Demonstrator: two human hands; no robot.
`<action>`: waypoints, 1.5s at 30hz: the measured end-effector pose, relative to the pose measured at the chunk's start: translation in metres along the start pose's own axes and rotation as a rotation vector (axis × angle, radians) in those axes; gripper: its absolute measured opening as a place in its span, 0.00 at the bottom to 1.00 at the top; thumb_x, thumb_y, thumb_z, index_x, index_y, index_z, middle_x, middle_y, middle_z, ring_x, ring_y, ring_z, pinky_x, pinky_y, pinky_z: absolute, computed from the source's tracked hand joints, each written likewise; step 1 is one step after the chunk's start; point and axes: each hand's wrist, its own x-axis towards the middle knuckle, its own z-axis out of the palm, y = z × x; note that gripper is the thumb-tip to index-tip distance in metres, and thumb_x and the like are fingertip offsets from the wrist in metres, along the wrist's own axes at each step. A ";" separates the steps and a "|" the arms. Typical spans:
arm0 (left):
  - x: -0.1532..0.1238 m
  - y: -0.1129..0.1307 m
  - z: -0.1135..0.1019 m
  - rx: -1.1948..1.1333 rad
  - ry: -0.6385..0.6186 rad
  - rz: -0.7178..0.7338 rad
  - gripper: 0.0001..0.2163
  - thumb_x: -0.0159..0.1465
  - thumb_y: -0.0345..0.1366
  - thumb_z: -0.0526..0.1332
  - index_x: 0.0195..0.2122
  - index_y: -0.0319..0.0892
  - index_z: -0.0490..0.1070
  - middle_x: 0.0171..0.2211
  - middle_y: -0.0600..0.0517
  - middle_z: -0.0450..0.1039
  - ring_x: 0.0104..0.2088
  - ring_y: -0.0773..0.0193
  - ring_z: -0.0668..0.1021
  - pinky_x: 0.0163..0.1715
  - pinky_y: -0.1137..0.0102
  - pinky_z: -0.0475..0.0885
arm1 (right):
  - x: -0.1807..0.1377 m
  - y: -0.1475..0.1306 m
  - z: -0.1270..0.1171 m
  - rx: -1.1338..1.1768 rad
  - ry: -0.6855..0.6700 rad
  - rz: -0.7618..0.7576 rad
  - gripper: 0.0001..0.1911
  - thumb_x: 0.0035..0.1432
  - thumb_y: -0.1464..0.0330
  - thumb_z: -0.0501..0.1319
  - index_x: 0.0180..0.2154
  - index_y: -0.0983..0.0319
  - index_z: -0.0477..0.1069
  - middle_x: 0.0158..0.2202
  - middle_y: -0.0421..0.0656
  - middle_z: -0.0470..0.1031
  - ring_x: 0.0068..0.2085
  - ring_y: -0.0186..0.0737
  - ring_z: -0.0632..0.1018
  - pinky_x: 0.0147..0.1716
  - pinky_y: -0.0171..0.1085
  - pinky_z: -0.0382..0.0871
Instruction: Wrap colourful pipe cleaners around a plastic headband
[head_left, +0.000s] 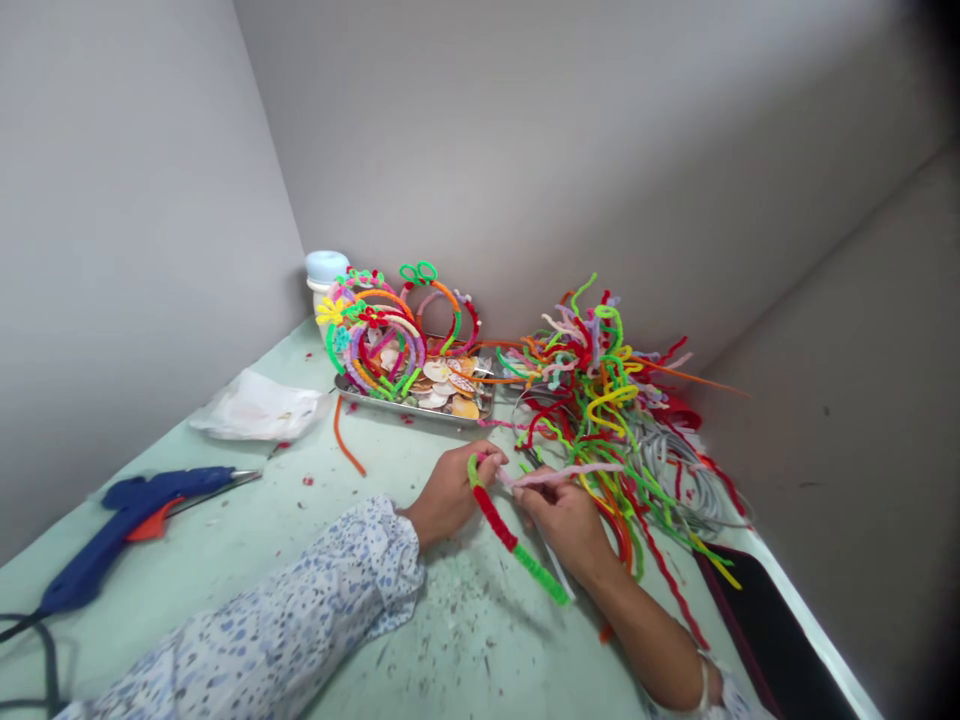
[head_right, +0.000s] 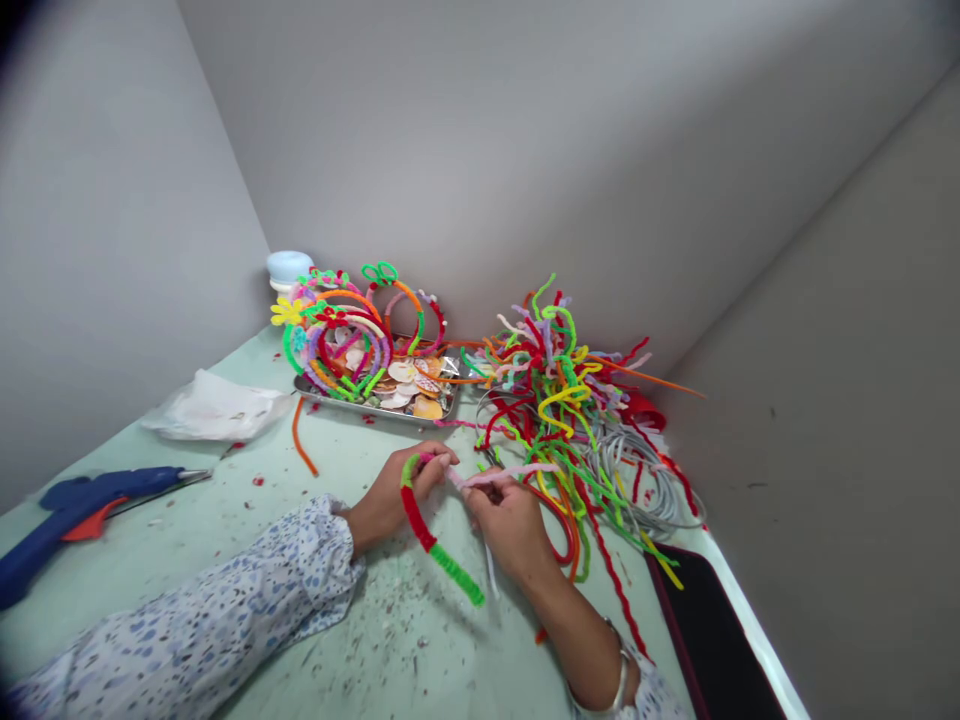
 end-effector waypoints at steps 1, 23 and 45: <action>0.001 -0.002 0.000 -0.016 0.012 -0.025 0.13 0.61 0.42 0.51 0.32 0.40 0.71 0.23 0.54 0.66 0.25 0.68 0.67 0.26 0.75 0.60 | 0.000 0.002 0.000 0.040 -0.006 0.010 0.11 0.51 0.62 0.58 0.29 0.63 0.71 0.18 0.36 0.67 0.21 0.34 0.68 0.23 0.32 0.61; 0.009 -0.016 0.010 -0.446 0.028 -0.307 0.12 0.57 0.42 0.57 0.32 0.36 0.69 0.18 0.57 0.64 0.14 0.75 0.63 0.14 0.77 0.56 | 0.001 -0.003 0.000 0.190 -0.006 0.038 0.17 0.49 0.60 0.61 0.39 0.64 0.69 0.21 0.37 0.71 0.21 0.32 0.70 0.22 0.32 0.61; 0.001 -0.009 0.003 -0.304 -0.066 -0.118 0.08 0.59 0.37 0.56 0.34 0.39 0.67 0.21 0.56 0.64 0.20 0.73 0.64 0.20 0.77 0.58 | 0.001 0.007 -0.002 0.239 0.136 0.039 0.17 0.50 0.56 0.60 0.36 0.62 0.71 0.21 0.39 0.72 0.20 0.33 0.69 0.18 0.31 0.62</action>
